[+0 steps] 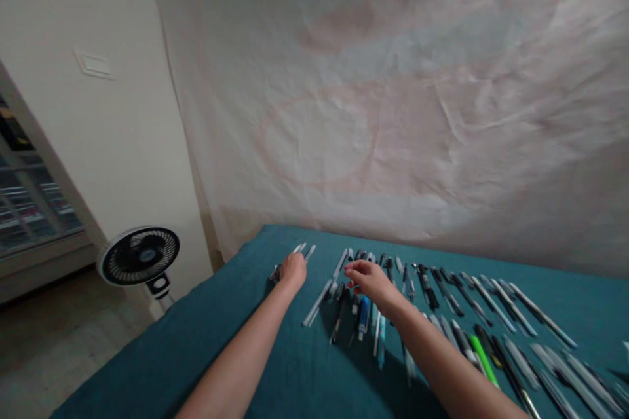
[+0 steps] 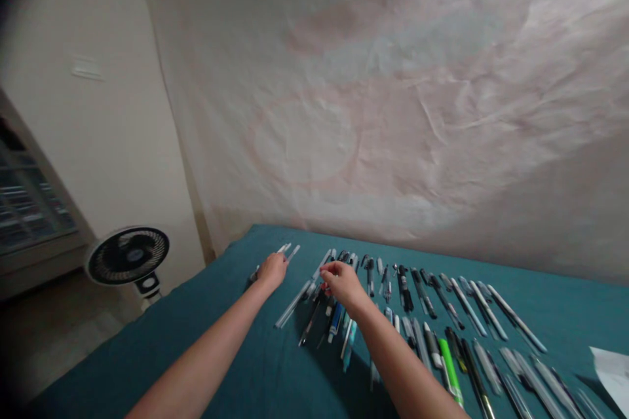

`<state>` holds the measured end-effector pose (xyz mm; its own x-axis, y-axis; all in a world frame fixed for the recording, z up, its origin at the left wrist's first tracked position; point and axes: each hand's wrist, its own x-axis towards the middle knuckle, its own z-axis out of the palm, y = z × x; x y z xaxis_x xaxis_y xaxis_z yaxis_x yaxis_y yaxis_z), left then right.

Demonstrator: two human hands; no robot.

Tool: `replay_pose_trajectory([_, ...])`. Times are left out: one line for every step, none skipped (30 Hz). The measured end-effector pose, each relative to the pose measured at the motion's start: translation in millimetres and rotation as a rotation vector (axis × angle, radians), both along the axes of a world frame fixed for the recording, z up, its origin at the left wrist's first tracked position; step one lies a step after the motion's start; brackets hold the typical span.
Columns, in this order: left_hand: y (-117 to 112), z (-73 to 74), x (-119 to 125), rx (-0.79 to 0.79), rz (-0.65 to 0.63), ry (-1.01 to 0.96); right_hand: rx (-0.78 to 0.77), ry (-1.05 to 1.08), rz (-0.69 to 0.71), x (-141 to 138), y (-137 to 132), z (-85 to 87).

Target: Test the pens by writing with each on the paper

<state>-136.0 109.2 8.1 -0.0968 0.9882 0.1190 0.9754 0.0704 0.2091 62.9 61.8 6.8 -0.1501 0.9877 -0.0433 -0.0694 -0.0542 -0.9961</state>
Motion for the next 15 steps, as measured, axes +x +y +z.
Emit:
replay_pose_trajectory([-3.3,2.0,5.4,0.004,-0.039,-0.045,-0.006,0.016,-0.015,0.4,1.4,-1.4])
replay_pose_trajectory([-7.9,4.0,12.0,0.014,-0.084,-0.097,-0.013,0.030,-0.033,1.0,3.0,-2.7])
replay_pose_trajectory([-14.0,5.7,19.7,0.025,-0.136,-0.150,-0.019,0.042,-0.051,2.1,4.7,-3.8])
replay_pose_trajectory([-21.2,7.0,28.1,0.037,-0.190,-0.204,-0.024,0.055,-0.071,3.6,6.3,-4.5])
replay_pose_trajectory([-29.3,7.9,36.5,0.047,-0.246,-0.257,-0.027,0.073,-0.095,5.5,7.9,-4.9])
replay_pose_trajectory([-37.9,8.5,44.6,0.054,-0.300,-0.311,-0.025,0.096,-0.120,7.6,9.3,-5.0])
replay_pose_trajectory([-46.4,8.9,51.9,0.055,-0.349,-0.366,-0.017,0.124,-0.147,10.0,10.4,-4.8])
replay_pose_trajectory([-54.3,9.2,58.1,0.054,-0.390,-0.420,-0.003,0.147,-0.172,12.3,11.4,-4.5])
replay_pose_trajectory([-61.0,9.4,63.0,0.046,-0.419,-0.473,0.017,0.161,-0.193,14.4,12.3,-4.1])
replay_pose_trajectory([-66.4,9.8,66.6,0.036,-0.437,-0.527,0.040,0.164,-0.206,16.2,13.0,-3.7])
replay_pose_trajectory([-70.2,10.3,69.2,0.019,-0.447,-0.583,0.063,0.157,-0.210,17.4,13.6,-3.3])
replay_pose_trajectory([-72.7,11.0,70.8,-0.006,-0.451,-0.642,0.081,0.147,-0.209,18.1,13.9,-2.9])
replay_pose_trajectory([-74.1,11.9,71.7,-0.039,-0.453,-0.704,0.093,0.142,-0.203,18.2,13.8,-2.4])
replay_pose_trajectory([-74.6,12.9,72.3,-0.079,-0.455,-0.769,0.099,0.142,-0.188,17.6,13.2,-1.7])
replay_pose_trajectory([-74.5,14.0,72.6,-0.121,-0.458,-0.834,0.104,0.144,-0.162,16.5,12.1,-0.8])
